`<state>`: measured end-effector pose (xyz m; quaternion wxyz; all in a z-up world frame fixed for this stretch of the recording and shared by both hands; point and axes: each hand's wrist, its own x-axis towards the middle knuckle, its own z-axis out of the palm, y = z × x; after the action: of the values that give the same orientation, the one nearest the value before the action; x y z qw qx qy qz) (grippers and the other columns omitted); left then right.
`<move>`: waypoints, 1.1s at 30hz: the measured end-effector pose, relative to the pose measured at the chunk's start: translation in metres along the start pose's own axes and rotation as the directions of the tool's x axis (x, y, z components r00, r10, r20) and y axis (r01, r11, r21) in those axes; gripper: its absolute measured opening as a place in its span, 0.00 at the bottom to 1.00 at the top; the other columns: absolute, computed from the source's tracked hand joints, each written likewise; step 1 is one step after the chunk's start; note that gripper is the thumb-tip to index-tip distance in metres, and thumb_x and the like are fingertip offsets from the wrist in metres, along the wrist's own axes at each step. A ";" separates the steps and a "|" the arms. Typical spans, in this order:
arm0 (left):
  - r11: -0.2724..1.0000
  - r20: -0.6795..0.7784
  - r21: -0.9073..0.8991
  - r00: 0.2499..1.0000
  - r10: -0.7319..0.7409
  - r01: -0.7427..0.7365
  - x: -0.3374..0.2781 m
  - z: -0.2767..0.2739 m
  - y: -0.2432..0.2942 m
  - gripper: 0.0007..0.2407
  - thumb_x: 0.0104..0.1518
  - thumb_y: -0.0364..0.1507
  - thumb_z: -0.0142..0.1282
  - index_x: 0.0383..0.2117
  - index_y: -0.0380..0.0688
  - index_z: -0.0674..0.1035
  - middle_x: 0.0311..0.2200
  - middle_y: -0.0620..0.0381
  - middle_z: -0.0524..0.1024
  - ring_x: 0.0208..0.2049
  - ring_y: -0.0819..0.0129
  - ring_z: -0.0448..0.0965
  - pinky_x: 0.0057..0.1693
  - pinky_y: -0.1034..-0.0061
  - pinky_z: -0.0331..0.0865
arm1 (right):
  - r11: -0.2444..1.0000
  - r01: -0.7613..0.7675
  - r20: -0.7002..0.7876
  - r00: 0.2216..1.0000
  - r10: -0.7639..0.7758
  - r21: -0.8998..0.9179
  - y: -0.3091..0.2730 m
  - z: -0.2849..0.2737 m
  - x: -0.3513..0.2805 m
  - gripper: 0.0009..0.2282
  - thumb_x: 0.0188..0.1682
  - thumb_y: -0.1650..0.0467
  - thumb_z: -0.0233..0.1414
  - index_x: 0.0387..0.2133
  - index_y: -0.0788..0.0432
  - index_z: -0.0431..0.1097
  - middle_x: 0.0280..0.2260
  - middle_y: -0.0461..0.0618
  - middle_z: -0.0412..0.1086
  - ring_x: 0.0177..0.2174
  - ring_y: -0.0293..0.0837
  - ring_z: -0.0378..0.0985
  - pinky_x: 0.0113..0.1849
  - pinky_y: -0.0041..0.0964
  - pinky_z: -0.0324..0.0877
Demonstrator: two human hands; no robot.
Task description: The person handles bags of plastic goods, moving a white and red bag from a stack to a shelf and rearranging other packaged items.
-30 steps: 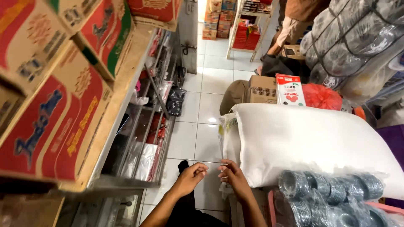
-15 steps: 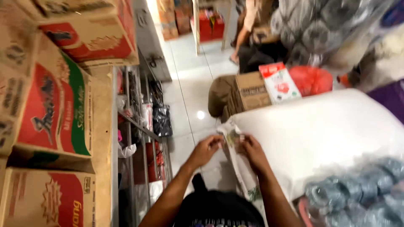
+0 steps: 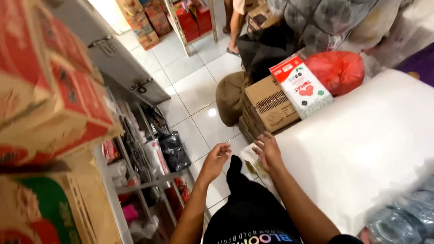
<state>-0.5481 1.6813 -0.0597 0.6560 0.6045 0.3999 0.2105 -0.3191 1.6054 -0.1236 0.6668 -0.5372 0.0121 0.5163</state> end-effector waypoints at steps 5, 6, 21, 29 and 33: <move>0.987 0.033 0.128 0.994 -0.105 0.100 0.086 -0.030 0.012 0.13 0.62 0.30 0.54 0.50 0.38 0.78 0.40 0.58 0.79 0.45 0.72 0.78 0.55 0.76 0.70 | 0.972 0.057 -0.008 0.998 -0.057 0.226 -0.010 -0.011 0.109 0.13 0.54 0.70 0.50 0.51 0.56 0.59 0.43 0.51 0.63 0.44 0.49 0.67 0.44 0.51 0.69; 0.992 0.072 0.109 0.995 -0.076 0.068 0.109 -0.033 0.016 0.13 0.63 0.31 0.53 0.50 0.38 0.77 0.39 0.58 0.79 0.44 0.72 0.77 0.55 0.76 0.70 | 0.959 0.090 0.018 0.995 -0.098 0.270 -0.011 -0.023 0.122 0.11 0.54 0.71 0.50 0.47 0.56 0.60 0.41 0.51 0.62 0.42 0.49 0.66 0.42 0.52 0.69; 0.933 0.528 0.359 0.827 -0.194 -0.010 0.342 0.059 0.007 0.14 0.63 0.35 0.51 0.47 0.37 0.77 0.37 0.52 0.80 0.39 0.65 0.79 0.49 0.71 0.72 | 0.951 0.234 -0.443 0.888 -0.124 0.203 -0.050 -0.044 0.143 0.18 0.54 0.70 0.49 0.58 0.58 0.65 0.35 0.47 0.60 0.33 0.41 0.63 0.50 0.48 0.73; 0.635 0.627 0.503 0.753 0.200 -0.587 0.490 0.138 -0.019 0.20 0.54 0.30 0.55 0.55 0.38 0.73 0.52 0.39 0.73 0.54 0.41 0.71 0.58 0.53 0.67 | 0.655 -0.238 -0.633 0.617 -0.468 -0.717 -0.067 -0.045 0.209 0.30 0.49 0.62 0.52 0.64 0.60 0.56 0.63 0.71 0.53 0.59 0.68 0.58 0.57 0.56 0.59; 0.515 0.634 0.637 0.770 0.071 -0.573 0.521 0.164 -0.017 0.29 0.53 0.32 0.61 0.61 0.36 0.64 0.60 0.39 0.63 0.57 0.38 0.65 0.58 0.50 0.64 | 0.534 -0.232 -0.547 0.621 -0.562 -0.813 -0.058 -0.048 0.231 0.33 0.51 0.59 0.51 0.68 0.63 0.51 0.67 0.75 0.44 0.63 0.74 0.50 0.61 0.58 0.56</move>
<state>-0.1157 1.9718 -0.2248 0.3379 0.9317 0.1250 -0.0468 -0.1450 1.7332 -0.2346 0.3095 -0.9452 -0.0100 0.1034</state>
